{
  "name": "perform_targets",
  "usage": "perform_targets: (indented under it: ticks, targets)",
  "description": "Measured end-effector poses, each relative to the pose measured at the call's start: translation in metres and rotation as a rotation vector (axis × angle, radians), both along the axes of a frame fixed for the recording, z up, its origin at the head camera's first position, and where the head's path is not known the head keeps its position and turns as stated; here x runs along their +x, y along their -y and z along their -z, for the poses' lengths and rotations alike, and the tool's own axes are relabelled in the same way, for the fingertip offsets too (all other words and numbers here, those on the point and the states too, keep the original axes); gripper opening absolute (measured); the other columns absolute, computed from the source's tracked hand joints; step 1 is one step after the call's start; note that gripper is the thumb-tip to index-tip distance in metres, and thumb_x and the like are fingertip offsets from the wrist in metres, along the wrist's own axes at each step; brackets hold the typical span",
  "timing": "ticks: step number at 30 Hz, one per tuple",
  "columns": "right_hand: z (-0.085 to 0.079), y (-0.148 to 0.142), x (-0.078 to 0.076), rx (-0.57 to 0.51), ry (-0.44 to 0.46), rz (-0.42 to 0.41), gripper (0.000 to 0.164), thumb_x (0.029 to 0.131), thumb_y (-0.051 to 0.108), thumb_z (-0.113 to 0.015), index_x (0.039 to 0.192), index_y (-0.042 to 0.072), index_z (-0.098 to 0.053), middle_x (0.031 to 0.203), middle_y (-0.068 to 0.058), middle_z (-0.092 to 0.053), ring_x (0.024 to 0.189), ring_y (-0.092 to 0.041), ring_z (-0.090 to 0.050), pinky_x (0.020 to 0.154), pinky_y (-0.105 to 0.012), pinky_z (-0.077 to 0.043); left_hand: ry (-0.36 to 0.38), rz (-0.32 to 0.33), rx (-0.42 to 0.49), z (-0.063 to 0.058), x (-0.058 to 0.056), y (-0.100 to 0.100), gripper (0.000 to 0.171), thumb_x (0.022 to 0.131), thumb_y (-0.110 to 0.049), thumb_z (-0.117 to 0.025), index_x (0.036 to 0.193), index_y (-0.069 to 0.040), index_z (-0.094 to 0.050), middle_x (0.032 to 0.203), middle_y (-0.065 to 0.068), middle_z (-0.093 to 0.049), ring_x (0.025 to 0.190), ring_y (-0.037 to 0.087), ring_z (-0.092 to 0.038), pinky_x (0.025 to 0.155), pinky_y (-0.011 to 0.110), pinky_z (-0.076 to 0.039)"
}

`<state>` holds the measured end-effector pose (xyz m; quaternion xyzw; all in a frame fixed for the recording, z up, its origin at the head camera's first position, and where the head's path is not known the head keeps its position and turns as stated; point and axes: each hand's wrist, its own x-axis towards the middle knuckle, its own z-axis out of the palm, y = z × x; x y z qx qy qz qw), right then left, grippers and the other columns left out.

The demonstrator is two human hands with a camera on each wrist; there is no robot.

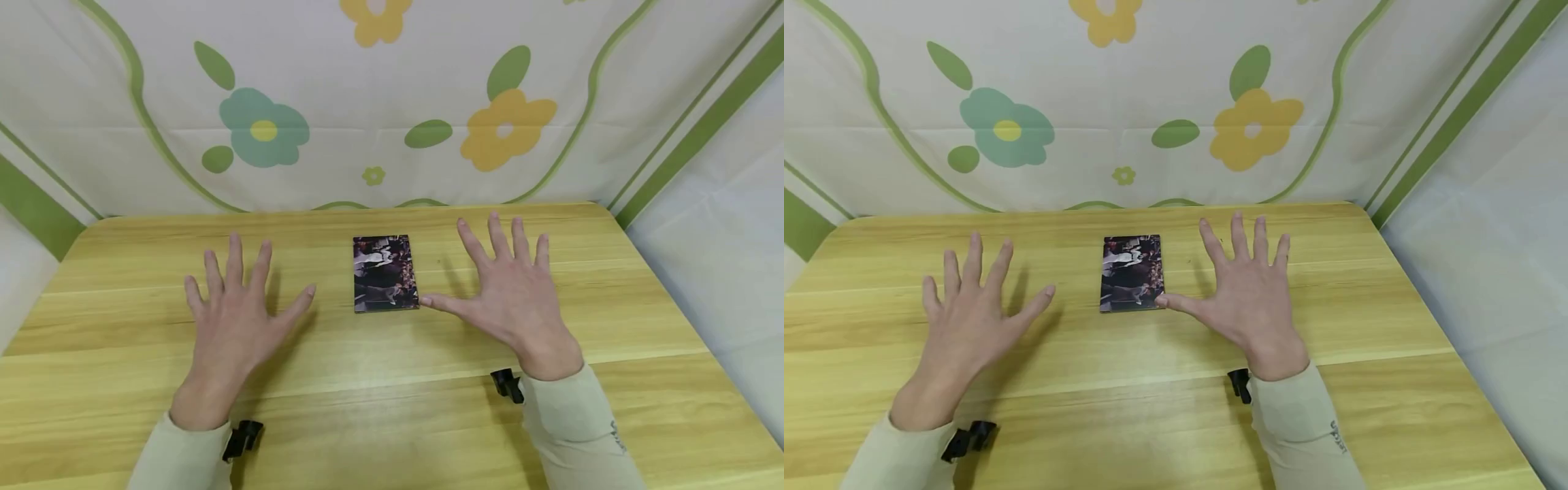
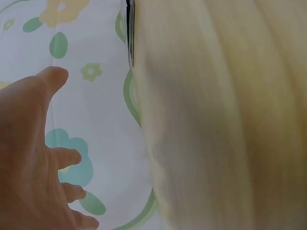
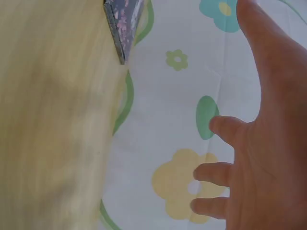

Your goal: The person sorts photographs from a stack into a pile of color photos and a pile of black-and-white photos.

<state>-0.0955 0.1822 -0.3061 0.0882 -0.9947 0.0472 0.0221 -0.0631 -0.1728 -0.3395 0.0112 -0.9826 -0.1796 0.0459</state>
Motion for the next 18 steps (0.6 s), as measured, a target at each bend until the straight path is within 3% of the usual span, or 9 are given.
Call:
perform_targets:
  ticks: [2, 5, 8, 13, 18]
  targets:
    - [0.003, 0.000, 0.000, -0.023, -0.001, -0.001, 0.123, 0.077, 0.102, -0.051, 0.174, 0.036, -0.012, 0.182, -0.018, -0.009, 0.167, -0.049, -0.007, 0.130, -0.075, -0.004, 0.033, 0.009, 0.054, 0.000, 0.002, -0.002, 0.102, 0.099, -0.077, -0.052, 0.174, -0.015, -0.019, 0.180, 0.023, 0.007, 0.160, 0.064, 0.001, 0.120, 0.087, -0.001]
    - [0.012, 0.000, -0.001, -0.145, 0.022, 0.011, 0.118, 0.083, 0.093, -0.058, 0.174, 0.032, -0.014, 0.181, -0.018, -0.016, 0.166, -0.047, -0.014, 0.130, -0.074, -0.013, 0.102, 0.024, 0.224, -0.001, 0.005, -0.007, 0.096, 0.103, -0.070, -0.053, 0.174, -0.015, -0.018, 0.181, 0.021, 0.004, 0.162, 0.061, -0.003, 0.121, 0.086, -0.007]
    - [0.025, -0.002, -0.002, -0.374, 0.087, 0.049, 0.109, 0.090, 0.082, -0.064, 0.174, 0.028, -0.020, 0.179, -0.014, -0.024, 0.164, -0.045, -0.024, 0.127, -0.073, -0.025, 0.163, 0.023, 0.460, 0.000, 0.008, -0.011, 0.089, 0.106, -0.064, -0.055, 0.174, -0.017, -0.021, 0.182, 0.017, -0.007, 0.164, 0.054, -0.012, 0.123, 0.082, -0.016]
    - [0.046, -0.009, -0.005, -0.717, 0.167, 0.109, 0.092, 0.097, 0.068, -0.069, 0.170, 0.025, -0.033, 0.172, -0.009, -0.038, 0.155, -0.040, -0.042, 0.123, -0.065, -0.040, 0.241, -0.050, 0.804, 0.006, 0.010, -0.009, 0.081, 0.105, -0.064, -0.056, 0.171, -0.024, -0.030, 0.177, 0.012, -0.029, 0.162, 0.043, -0.030, 0.126, 0.069, -0.032]
    - [0.054, -0.016, -0.006, -0.825, 0.172, 0.122, 0.084, 0.099, 0.063, -0.070, 0.167, 0.023, -0.040, 0.168, -0.008, -0.045, 0.151, -0.037, -0.049, 0.122, -0.059, -0.044, 0.270, -0.115, 0.934, 0.012, 0.008, -0.003, 0.075, 0.106, -0.061, -0.056, 0.168, -0.025, -0.037, 0.172, 0.008, -0.041, 0.161, 0.034, -0.035, 0.129, 0.064, -0.031]
